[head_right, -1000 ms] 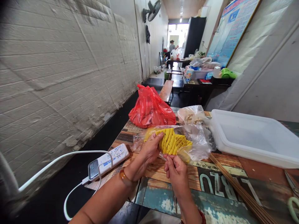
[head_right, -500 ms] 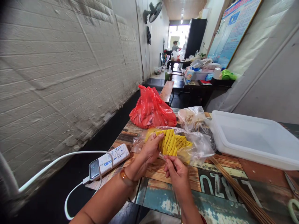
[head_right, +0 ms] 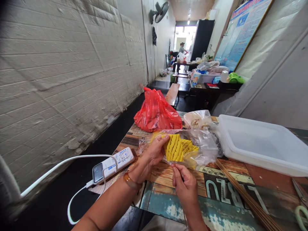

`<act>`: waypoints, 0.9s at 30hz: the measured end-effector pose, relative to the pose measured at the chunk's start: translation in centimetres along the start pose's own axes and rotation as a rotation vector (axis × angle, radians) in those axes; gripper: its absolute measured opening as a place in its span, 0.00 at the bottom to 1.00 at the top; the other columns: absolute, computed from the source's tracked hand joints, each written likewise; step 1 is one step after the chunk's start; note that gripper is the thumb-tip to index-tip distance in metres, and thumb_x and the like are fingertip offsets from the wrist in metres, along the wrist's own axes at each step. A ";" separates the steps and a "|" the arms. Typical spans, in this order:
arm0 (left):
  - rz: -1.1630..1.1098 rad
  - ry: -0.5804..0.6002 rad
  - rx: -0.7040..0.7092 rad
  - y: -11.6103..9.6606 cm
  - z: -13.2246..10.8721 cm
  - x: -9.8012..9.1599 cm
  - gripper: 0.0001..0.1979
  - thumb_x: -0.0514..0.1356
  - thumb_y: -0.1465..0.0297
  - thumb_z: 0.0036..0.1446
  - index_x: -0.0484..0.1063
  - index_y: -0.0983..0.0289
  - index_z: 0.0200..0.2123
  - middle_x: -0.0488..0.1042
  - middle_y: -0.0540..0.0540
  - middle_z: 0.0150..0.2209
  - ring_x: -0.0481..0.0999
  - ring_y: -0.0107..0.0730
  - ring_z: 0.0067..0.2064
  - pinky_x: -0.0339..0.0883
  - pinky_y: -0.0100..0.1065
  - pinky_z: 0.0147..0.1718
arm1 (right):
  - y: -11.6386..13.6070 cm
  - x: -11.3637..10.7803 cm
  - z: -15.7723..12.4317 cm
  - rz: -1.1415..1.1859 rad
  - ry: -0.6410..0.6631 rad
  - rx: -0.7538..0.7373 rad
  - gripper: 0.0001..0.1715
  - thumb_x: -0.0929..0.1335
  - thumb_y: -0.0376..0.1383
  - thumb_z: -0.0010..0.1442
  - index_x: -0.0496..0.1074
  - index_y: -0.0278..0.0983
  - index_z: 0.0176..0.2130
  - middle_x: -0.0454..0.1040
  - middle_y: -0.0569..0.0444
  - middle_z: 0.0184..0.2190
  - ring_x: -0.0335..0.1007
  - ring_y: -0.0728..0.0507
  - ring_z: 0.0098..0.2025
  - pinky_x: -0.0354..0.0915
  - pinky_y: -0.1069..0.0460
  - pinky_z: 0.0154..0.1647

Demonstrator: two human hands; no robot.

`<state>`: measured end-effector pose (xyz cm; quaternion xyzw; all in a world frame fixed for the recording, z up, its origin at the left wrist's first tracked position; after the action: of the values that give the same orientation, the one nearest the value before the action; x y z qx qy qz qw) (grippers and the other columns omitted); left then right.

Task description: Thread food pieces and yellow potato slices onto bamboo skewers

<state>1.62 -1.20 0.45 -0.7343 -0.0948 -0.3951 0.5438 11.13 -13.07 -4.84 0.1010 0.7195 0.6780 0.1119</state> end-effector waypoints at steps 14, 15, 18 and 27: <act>-0.032 -0.022 0.074 0.5 0.1 0.1 0.20 0.71 0.60 0.37 0.76 0.67 0.33 0.78 0.56 0.30 0.77 0.37 0.37 0.68 0.34 0.39 | -1.4 0.3 -0.4 -0.181 -0.093 -0.057 0.29 0.63 0.54 0.59 0.74 0.32 0.43 0.62 0.61 0.15 0.59 0.49 0.18 0.57 0.54 0.22; -0.034 -0.017 0.074 0.6 0.1 0.1 0.21 0.71 0.59 0.37 0.76 0.67 0.33 0.78 0.56 0.30 0.77 0.38 0.37 0.68 0.34 0.39 | -1.4 0.4 -0.3 -0.183 -0.095 -0.061 0.28 0.63 0.53 0.59 0.74 0.32 0.42 0.62 0.61 0.15 0.59 0.49 0.18 0.57 0.54 0.22; -0.034 -0.012 0.075 0.7 0.1 0.0 0.23 0.71 0.57 0.37 0.76 0.67 0.34 0.78 0.57 0.31 0.77 0.38 0.38 0.68 0.35 0.39 | -1.3 0.5 -0.3 -0.169 -0.091 -0.069 0.27 0.63 0.52 0.59 0.74 0.33 0.41 0.61 0.61 0.15 0.59 0.49 0.18 0.56 0.55 0.21; -0.044 -0.005 0.080 0.7 -0.1 0.2 0.23 0.70 0.57 0.38 0.77 0.67 0.34 0.78 0.57 0.32 0.77 0.40 0.39 0.68 0.35 0.40 | -1.2 0.7 -0.2 -0.133 -0.073 -0.093 0.25 0.62 0.51 0.60 0.73 0.33 0.43 0.60 0.61 0.16 0.58 0.50 0.19 0.56 0.55 0.21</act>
<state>2.10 -1.58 0.13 -0.7108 -0.1281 -0.4011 0.5634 10.43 -13.09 -6.01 0.0725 0.6876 0.6977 0.1876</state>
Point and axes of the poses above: each hand's wrist, its own z-axis towards the middle knuckle, its own x-axis out of the palm, y = z × x, the point moved 1 cm from there along z, towards the middle knuckle
